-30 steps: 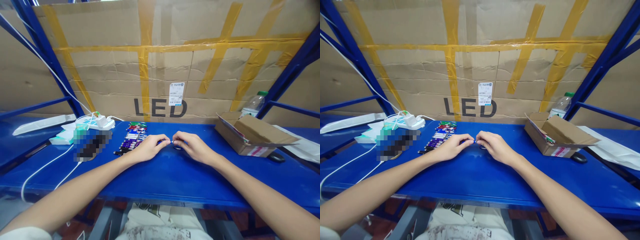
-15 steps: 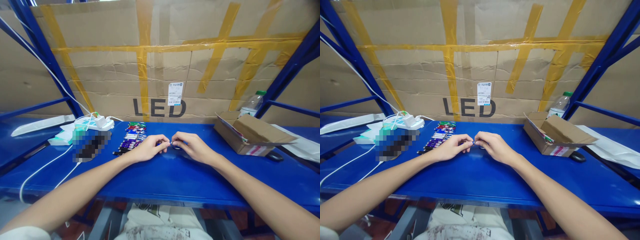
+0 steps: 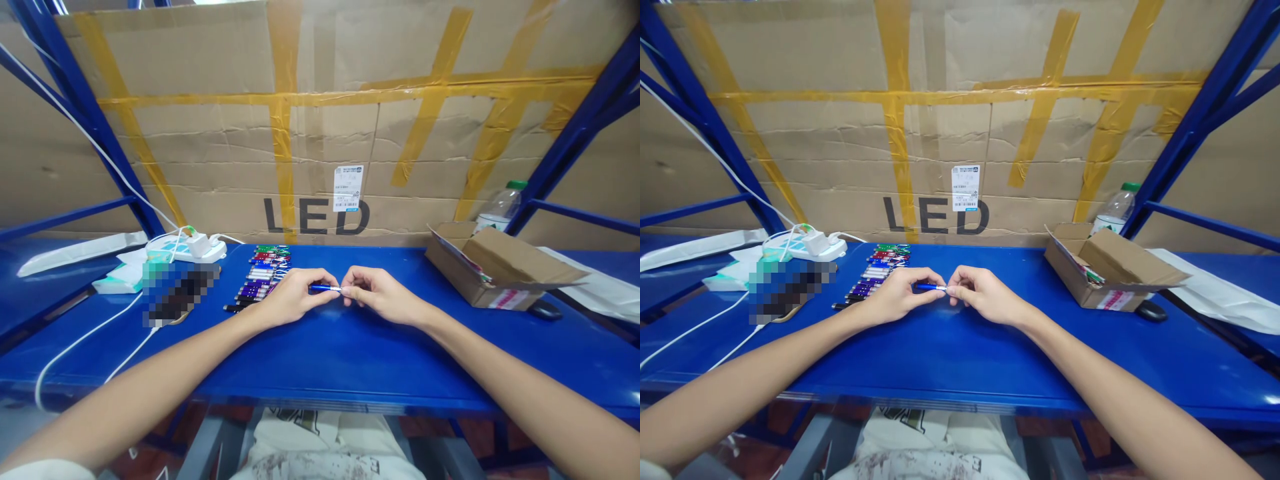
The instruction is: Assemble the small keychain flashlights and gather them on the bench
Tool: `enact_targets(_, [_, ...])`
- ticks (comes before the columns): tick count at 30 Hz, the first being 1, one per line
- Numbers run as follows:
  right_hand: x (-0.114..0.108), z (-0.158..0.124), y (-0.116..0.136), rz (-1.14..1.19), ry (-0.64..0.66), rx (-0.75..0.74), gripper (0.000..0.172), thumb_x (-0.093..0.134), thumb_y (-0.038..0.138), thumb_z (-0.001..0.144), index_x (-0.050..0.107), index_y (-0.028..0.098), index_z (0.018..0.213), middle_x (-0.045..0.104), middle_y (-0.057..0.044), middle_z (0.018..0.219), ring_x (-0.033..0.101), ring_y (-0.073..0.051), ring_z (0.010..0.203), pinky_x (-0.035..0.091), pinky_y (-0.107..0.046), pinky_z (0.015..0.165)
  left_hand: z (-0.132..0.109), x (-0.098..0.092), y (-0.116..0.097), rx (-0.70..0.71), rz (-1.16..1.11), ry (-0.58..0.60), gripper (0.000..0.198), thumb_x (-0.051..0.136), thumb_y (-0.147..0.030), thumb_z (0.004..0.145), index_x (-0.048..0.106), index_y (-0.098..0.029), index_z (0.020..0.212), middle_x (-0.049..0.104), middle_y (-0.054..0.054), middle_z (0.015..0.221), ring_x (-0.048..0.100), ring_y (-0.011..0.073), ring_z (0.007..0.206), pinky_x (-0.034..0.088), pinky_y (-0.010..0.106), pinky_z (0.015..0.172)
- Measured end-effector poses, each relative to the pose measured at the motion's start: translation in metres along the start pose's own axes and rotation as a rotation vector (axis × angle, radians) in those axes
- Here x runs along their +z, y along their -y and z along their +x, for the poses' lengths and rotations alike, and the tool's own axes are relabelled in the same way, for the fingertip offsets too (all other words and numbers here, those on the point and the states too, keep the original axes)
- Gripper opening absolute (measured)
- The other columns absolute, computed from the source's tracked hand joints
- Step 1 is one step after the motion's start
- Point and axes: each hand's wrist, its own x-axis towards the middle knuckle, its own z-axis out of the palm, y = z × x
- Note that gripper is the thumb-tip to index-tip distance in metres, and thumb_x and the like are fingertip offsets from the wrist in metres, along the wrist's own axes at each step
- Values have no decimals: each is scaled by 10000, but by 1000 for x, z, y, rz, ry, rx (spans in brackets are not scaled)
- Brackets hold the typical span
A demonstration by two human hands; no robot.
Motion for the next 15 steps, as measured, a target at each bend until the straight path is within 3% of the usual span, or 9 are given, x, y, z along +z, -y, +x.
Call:
enact_targets(8, [-1,3,3,342,66,167,407,901,514,802,682,173,835,716,-13,702,517,-112,588,370,-265,582,-1,-1,1,193,159,-97,175,694,-306,1043,804,-195,1122,828,46,1043,751,181,899,531,277,835])
enact_targets(15, [-3,5,3,509,116,235,421,944,481,769,669,163,772,666,5,664,496,-100,582,363,-258,591,-2,1,0,275,190,-127,210,674,-296,1055,791,-196,1197,826,68,1098,746,200,963,548,320,903])
